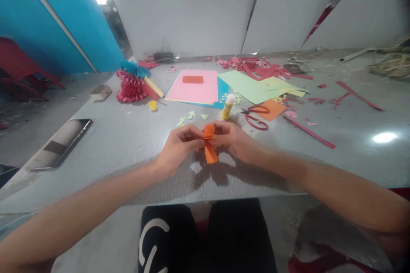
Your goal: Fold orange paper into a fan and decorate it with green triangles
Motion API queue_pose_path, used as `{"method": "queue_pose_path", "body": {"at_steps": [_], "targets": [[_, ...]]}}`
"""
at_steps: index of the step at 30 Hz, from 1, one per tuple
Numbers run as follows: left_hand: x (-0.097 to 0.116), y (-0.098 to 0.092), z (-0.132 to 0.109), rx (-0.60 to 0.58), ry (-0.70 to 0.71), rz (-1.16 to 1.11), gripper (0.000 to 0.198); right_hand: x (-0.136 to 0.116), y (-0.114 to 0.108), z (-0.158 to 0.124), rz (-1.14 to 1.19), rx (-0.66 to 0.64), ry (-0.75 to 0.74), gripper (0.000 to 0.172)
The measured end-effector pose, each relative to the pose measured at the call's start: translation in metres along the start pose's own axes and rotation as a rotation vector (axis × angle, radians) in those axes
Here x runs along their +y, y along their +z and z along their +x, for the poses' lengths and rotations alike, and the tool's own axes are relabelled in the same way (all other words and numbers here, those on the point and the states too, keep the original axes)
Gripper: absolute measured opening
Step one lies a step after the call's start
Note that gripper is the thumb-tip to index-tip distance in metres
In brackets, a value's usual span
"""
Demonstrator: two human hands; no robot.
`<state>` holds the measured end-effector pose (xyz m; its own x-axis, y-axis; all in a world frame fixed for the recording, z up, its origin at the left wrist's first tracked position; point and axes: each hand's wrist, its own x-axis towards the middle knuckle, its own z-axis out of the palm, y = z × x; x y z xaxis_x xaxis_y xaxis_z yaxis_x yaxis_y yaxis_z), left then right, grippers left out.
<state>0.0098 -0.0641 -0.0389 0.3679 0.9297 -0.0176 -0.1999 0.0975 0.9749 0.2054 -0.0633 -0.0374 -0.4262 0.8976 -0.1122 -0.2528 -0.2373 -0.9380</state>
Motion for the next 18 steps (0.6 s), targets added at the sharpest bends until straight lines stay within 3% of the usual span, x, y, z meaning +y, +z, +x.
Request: {"method": "queue_pose_path", "body": {"at_steps": [6, 10, 14, 18], "targets": [[0.0006, -0.001, 0.0021, 0.024, -0.068, -0.108, 0.01, -0.0002, -0.0005, 0.0005, -0.051, 0.039, -0.102, 0.018], [0.0026, -0.0025, 0.0055, 0.062, -0.066, -0.205, 0.011, 0.0023, -0.0018, -0.0025, -0.361, 0.034, -0.403, 0.024], [0.0017, -0.0019, 0.0044, 0.007, -0.042, -0.181, 0.01, 0.0052, -0.003, -0.0052, -0.569, -0.015, -0.624, 0.023], [-0.0006, -0.0022, 0.0028, -0.018, 0.033, -0.109, 0.008, 0.0049, -0.0051, -0.0043, -0.604, -0.027, -0.63, 0.012]]}}
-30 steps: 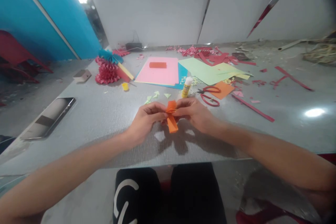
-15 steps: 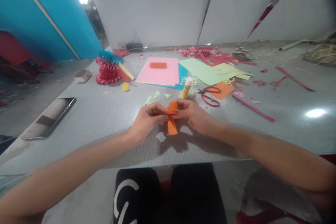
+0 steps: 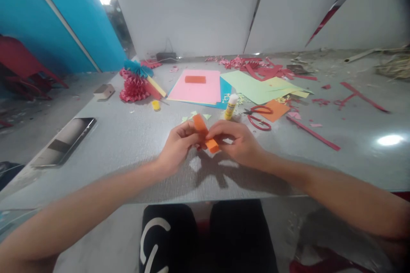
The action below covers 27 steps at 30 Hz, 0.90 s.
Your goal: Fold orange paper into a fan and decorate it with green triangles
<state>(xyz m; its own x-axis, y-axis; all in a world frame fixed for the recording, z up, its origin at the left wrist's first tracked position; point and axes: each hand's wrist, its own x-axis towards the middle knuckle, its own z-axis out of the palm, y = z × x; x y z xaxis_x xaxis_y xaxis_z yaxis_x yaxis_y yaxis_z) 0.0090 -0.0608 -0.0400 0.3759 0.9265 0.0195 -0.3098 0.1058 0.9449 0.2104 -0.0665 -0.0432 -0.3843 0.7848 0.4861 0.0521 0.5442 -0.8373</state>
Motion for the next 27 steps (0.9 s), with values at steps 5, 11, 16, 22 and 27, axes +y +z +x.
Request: {"method": "queue_pose_path", "body": {"at_steps": [5, 11, 16, 22, 27], "targets": [[0.002, -0.001, -0.001, 0.047, 0.067, 0.292, 0.014, 0.003, 0.0, 0.001, 0.115, 0.012, 0.148, 0.011], [0.004, 0.001, -0.007, 0.057, 0.207, 0.588, 0.023, -0.001, -0.001, 0.005, 0.176, 0.053, 0.241, 0.022], [0.003, -0.001, -0.01, 0.009, 0.336, 0.806, 0.025, -0.009, -0.002, 0.008, 0.201, 0.074, 0.337, 0.033], [0.003, -0.003, -0.009, -0.03, 0.388, 0.936, 0.03, -0.011, 0.001, 0.009, 0.26, 0.094, 0.388, 0.04], [0.005, -0.003, -0.009, -0.08, 0.377, 0.951, 0.028, -0.009, 0.003, 0.009, 0.275, 0.071, 0.404, 0.042]]}}
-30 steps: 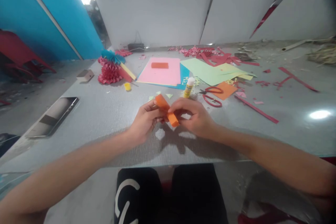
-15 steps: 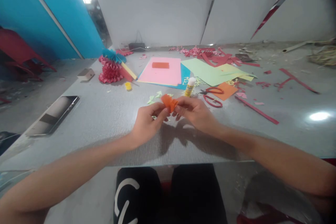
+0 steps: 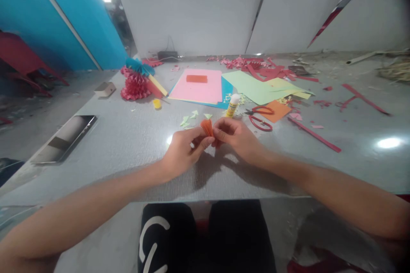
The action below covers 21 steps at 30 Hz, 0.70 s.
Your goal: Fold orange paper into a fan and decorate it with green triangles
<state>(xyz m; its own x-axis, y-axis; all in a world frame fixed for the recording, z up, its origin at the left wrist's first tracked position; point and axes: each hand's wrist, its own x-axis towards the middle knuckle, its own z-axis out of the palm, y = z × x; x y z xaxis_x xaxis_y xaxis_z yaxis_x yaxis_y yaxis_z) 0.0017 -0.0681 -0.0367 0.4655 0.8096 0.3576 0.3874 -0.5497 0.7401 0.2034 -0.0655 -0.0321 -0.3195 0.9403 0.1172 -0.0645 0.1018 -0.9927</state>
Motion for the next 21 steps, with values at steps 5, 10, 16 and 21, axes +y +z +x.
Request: {"method": "queue_pose_path", "body": {"at_steps": [5, 10, 16, 21], "targets": [[0.001, 0.001, 0.0, -0.008, -0.001, -0.016, 0.025, 0.002, 0.002, -0.001, 0.0, -0.014, 0.019, 0.04], [-0.002, 0.004, -0.002, -0.035, -0.042, -0.023, 0.026, 0.006, 0.004, -0.002, -0.032, 0.013, -0.018, 0.038], [0.0, 0.003, -0.002, 0.005, 0.038, 0.098, 0.017, 0.011, -0.002, 0.0, 0.007, -0.024, -0.037, 0.042], [0.0, 0.0, -0.001, -0.001, 0.153, 0.216, 0.013, 0.007, -0.009, 0.002, -0.182, -0.102, -0.19, 0.027]]}}
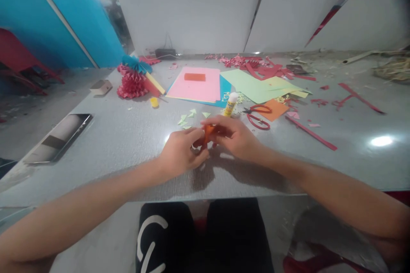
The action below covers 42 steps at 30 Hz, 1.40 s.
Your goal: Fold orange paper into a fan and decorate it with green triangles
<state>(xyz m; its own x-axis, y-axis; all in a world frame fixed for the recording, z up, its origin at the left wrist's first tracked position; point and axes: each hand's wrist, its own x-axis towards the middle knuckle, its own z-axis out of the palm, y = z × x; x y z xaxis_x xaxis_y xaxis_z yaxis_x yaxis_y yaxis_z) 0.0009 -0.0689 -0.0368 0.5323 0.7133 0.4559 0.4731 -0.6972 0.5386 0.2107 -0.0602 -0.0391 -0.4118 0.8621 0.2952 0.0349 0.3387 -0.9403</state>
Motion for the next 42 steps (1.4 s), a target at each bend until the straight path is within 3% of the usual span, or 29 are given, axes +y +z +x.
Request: {"method": "queue_pose_path", "body": {"at_steps": [3, 7, 11, 20, 25, 30, 38, 42], "targets": [[0.001, -0.001, 0.0, 0.015, 0.051, 0.084, 0.012, -0.004, -0.003, 0.0, -0.023, 0.018, -0.025, 0.018], [0.002, -0.001, -0.001, 0.088, 0.045, 0.117, 0.004, -0.006, -0.003, 0.001, 0.091, 0.098, -0.048, 0.023], [-0.003, -0.001, 0.0, 0.101, 0.053, 0.109, 0.013, -0.004, -0.004, 0.002, 0.135, 0.127, -0.099, 0.025], [-0.003, -0.003, 0.003, 0.063, 0.093, 0.126, 0.024, -0.008, -0.025, 0.003, -0.413, 0.089, -0.265, 0.01], [-0.001, -0.005, 0.003, 0.047, 0.077, 0.08, 0.022, -0.01, -0.028, 0.001, -0.448, 0.091, -0.329, 0.008], [-0.002, -0.008, 0.004, 0.133, 0.177, 0.124, 0.023, -0.013, -0.029, 0.001, -0.387, 0.1, -0.317, 0.005], [-0.005, -0.009, 0.008, 0.295, 0.501, 0.218, 0.009, -0.005, -0.025, 0.006, -0.221, 0.071, -0.503, 0.012], [-0.003, -0.009, 0.007, 0.356, 0.533, 0.276, 0.011, -0.005, -0.021, 0.003, -0.181, 0.085, -0.524, 0.018]]}}
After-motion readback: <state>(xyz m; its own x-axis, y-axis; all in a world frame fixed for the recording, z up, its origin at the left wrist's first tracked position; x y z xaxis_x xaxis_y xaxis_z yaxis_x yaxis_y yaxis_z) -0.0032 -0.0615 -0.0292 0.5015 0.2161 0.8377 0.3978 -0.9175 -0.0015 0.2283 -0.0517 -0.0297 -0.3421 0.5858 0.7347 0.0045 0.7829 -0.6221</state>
